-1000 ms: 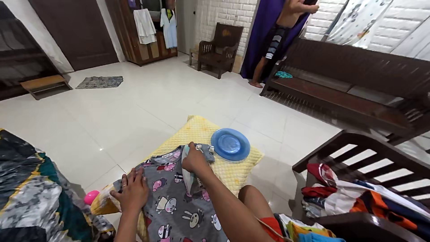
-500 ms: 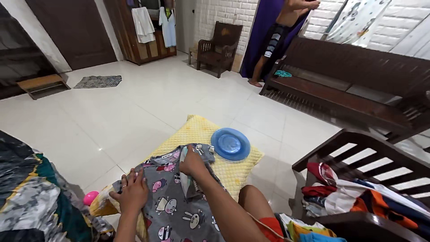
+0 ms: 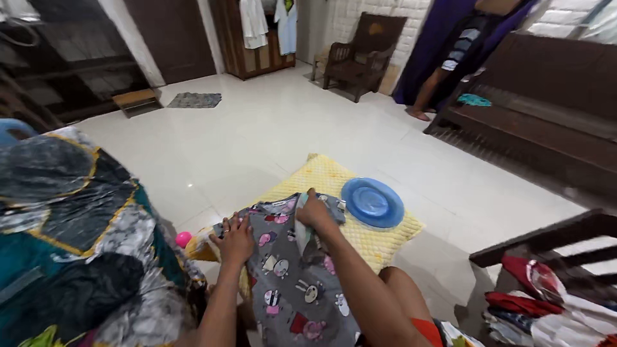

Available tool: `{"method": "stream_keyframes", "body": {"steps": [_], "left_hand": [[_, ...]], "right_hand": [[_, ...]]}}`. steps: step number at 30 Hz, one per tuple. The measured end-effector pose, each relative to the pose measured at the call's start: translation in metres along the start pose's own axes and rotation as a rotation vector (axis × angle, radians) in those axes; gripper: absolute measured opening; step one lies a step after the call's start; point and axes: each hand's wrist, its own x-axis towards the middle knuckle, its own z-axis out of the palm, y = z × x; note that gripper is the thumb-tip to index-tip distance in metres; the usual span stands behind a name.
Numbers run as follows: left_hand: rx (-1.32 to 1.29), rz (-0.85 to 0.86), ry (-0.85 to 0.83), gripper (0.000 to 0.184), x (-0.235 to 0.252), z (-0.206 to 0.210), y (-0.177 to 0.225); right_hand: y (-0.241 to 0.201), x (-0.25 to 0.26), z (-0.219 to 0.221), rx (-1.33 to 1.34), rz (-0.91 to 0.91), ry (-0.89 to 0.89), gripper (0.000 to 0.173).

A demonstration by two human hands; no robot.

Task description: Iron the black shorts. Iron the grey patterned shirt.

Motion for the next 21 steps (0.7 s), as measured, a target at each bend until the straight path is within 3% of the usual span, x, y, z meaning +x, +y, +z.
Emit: {"method": "stream_keyframes", "body": {"steps": [4, 10, 15, 17, 19, 21], "left_hand": [[-0.001, -0.016, -0.027, 0.049, 0.001, -0.002, 0.001], [-0.022, -0.033, -0.087, 0.05, 0.005, -0.009, 0.006], [-0.033, -0.046, -0.101, 0.049, 0.006, -0.008, 0.008], [-0.028, -0.044, -0.108, 0.049, 0.006, -0.008, 0.008], [-0.022, -0.042, -0.1, 0.048, 0.009, -0.009, 0.009], [-0.024, -0.045, -0.11, 0.048, 0.01, -0.008, 0.01]], "right_hand": [[0.009, -0.005, 0.004, -0.033, -0.021, 0.022, 0.093], [0.037, -0.058, 0.018, -0.066, -0.045, -0.002, 0.082], [0.044, -0.057, 0.018, -0.107, -0.08, -0.004, 0.078], [0.043, -0.064, 0.014, -0.174, -0.103, 0.072, 0.079], [0.036, -0.085, 0.01, -0.145, -0.292, 0.278, 0.068], [0.027, -0.11, 0.021, -0.032, -0.652, 0.475, 0.047]]}}
